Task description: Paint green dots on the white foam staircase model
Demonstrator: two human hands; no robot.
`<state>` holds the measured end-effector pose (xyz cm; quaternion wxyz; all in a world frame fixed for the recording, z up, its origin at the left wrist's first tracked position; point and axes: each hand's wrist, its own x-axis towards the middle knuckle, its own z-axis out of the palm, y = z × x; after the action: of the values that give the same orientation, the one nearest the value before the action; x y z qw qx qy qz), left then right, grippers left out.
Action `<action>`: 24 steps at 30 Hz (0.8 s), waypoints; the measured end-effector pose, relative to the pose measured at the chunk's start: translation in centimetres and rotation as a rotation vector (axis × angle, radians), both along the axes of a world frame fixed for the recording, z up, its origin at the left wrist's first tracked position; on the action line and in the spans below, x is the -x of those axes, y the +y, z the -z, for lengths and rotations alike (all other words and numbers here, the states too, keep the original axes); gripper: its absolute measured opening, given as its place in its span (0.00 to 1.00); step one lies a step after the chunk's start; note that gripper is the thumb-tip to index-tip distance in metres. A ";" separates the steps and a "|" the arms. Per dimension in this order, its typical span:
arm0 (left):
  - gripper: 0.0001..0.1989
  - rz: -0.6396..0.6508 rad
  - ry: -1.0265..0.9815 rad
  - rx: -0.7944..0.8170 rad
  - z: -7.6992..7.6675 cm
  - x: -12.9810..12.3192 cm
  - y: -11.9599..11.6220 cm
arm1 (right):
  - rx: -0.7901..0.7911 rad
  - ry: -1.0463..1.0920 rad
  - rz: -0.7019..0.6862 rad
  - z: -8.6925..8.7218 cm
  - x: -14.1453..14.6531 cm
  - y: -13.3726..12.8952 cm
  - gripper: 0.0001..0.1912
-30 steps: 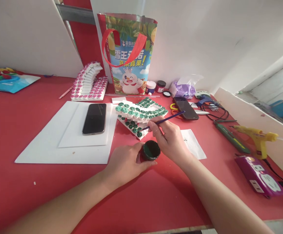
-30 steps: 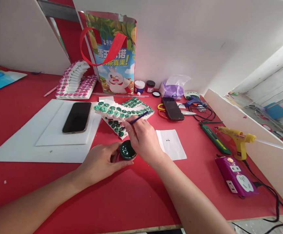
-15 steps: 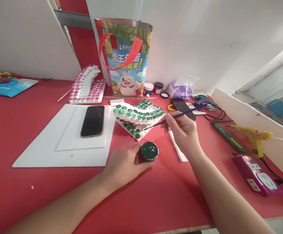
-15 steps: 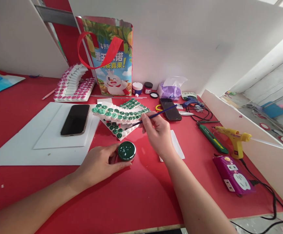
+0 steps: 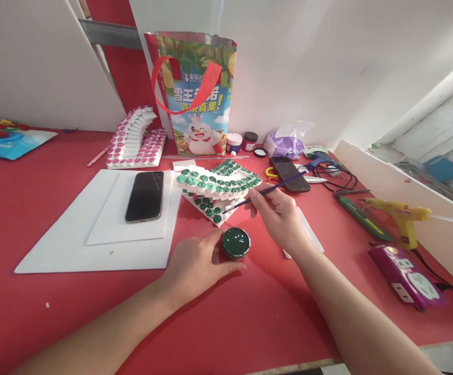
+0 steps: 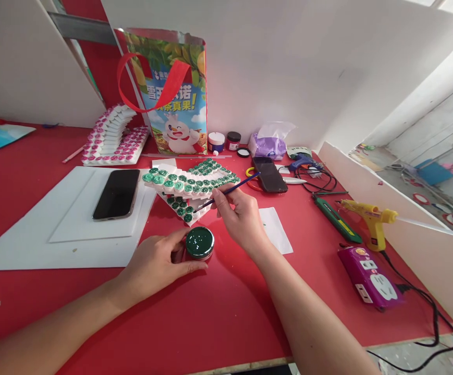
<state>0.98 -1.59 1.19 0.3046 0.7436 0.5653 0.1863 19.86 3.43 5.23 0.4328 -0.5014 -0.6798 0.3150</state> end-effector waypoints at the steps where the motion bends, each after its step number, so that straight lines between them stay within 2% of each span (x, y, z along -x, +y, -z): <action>1: 0.28 0.002 -0.001 -0.006 0.0 0.0 0.0 | -0.005 -0.007 -0.002 0.0 0.1 0.0 0.16; 7: 0.26 0.005 0.001 0.011 -0.2 -0.1 0.1 | -0.021 -0.043 -0.023 0.5 0.0 0.2 0.15; 14: 0.25 0.005 0.010 0.027 -0.3 0.0 0.0 | -0.067 -0.087 0.019 0.2 0.0 0.0 0.15; 20: 0.26 0.008 -0.001 0.021 -0.3 -0.1 0.0 | -0.067 -0.069 -0.057 0.5 0.4 -0.1 0.16; 24: 0.26 0.010 0.001 0.018 -0.3 -0.1 0.0 | -0.087 -0.118 0.001 0.3 0.3 -0.2 0.15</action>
<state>1.05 -1.58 1.50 0.3121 0.7436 0.5634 0.1794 19.61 3.26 4.95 0.4136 -0.4999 -0.7169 0.2551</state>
